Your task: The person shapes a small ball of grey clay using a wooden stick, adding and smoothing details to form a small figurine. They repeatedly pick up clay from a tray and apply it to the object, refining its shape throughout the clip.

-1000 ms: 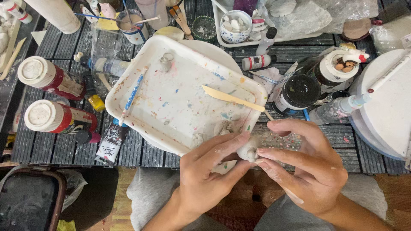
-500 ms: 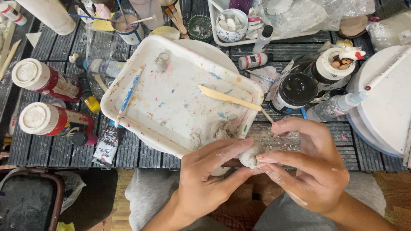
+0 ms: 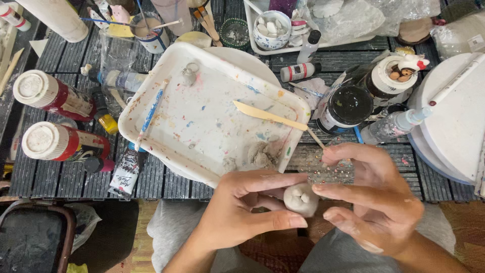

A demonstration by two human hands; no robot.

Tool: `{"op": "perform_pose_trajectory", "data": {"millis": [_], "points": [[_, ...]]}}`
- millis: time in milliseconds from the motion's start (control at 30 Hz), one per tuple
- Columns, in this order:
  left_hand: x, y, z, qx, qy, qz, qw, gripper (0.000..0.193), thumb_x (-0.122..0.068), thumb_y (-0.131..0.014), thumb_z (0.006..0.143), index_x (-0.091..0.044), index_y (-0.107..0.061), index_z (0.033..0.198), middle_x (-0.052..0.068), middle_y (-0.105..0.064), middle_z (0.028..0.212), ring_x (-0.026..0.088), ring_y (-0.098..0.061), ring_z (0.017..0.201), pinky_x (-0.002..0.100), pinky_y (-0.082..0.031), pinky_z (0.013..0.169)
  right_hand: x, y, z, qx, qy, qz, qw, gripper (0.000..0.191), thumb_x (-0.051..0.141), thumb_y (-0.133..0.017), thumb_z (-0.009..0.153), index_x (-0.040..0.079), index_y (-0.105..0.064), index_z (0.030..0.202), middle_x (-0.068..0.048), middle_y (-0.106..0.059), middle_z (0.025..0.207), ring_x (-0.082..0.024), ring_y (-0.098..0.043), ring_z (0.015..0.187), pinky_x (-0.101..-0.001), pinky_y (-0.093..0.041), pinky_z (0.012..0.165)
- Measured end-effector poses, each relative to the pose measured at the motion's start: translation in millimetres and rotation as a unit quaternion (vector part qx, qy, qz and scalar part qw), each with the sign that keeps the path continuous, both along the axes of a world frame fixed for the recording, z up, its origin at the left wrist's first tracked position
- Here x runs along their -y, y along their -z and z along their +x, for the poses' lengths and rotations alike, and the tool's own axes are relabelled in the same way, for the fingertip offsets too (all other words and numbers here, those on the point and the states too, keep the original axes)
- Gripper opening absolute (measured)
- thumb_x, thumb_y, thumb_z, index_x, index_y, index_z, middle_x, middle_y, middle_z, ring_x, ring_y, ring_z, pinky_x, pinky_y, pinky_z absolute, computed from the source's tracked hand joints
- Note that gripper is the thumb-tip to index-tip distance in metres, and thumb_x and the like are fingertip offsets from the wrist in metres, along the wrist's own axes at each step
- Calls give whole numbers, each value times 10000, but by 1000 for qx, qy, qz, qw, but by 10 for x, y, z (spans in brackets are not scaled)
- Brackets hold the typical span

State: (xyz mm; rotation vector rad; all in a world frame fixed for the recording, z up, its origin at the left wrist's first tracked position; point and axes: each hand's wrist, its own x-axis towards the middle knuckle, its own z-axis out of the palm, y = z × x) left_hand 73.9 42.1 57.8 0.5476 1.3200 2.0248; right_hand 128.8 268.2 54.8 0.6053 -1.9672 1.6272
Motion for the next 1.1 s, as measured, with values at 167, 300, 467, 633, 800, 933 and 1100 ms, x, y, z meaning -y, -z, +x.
{"op": "perform_pose_trajectory", "data": {"millis": [167,300,467,633,800,933,1100], "points": [[31,0,-40,-27,44,-35,998,522,-86,-852,857,63,-686,1330,150,-753,1201,167,-745,1040,296,-649,906,-57,-49,29,38,-33,32,998,215,118,-803,887,52,-775,1090,-201,-548,1423,-262,-599,1249,-397,-519,1061],[50,-23,-53,-74,51,-61,994,484,-93,-858,834,83,-712,1260,161,-774,1160,172,-767,956,278,-662,829,-123,-76,2,79,-64,42,994,207,70,-814,844,42,-790,1048,-204,-551,1433,-270,-608,1230,-434,-505,1113],[77,15,-87,-114,84,-49,989,396,-89,-844,883,99,-720,1209,175,-780,1110,217,-798,967,272,-665,826,-160,-119,-39,66,-91,70,991,228,113,-852,781,109,-782,998,-183,-537,1398,-261,-617,1221,-414,-519,1046],[75,72,-109,-116,100,-47,987,352,-93,-829,904,105,-723,1175,163,-777,1033,228,-809,921,272,-673,796,-139,-101,-32,77,-105,52,990,226,86,-847,806,86,-789,1024,-181,-494,1474,-279,-605,1285,-436,-534,1103],[62,35,-91,-84,99,-39,991,361,-90,-836,903,103,-727,1188,164,-777,1045,230,-808,938,278,-678,809,-120,-54,-11,61,-99,41,992,233,69,-854,820,83,-790,1044,-157,-484,1479,-268,-599,1301,-435,-534,1119],[46,4,-104,-133,61,-57,988,467,-62,-861,819,76,-713,1240,156,-763,1148,185,-761,1006,275,-654,838,-136,-109,-33,67,-82,9,994,236,130,-819,802,112,-784,1035,-187,-513,1430,-265,-619,1206,-435,-543,1049],[79,12,-166,-39,9,-64,997,520,2,-826,810,25,-675,1307,114,-745,1190,143,-736,1053,288,-642,937,-255,-186,-222,113,152,52,980,184,178,-724,919,135,-734,1097,-131,-659,1302,-224,-670,1192,-398,-569,992]]}}
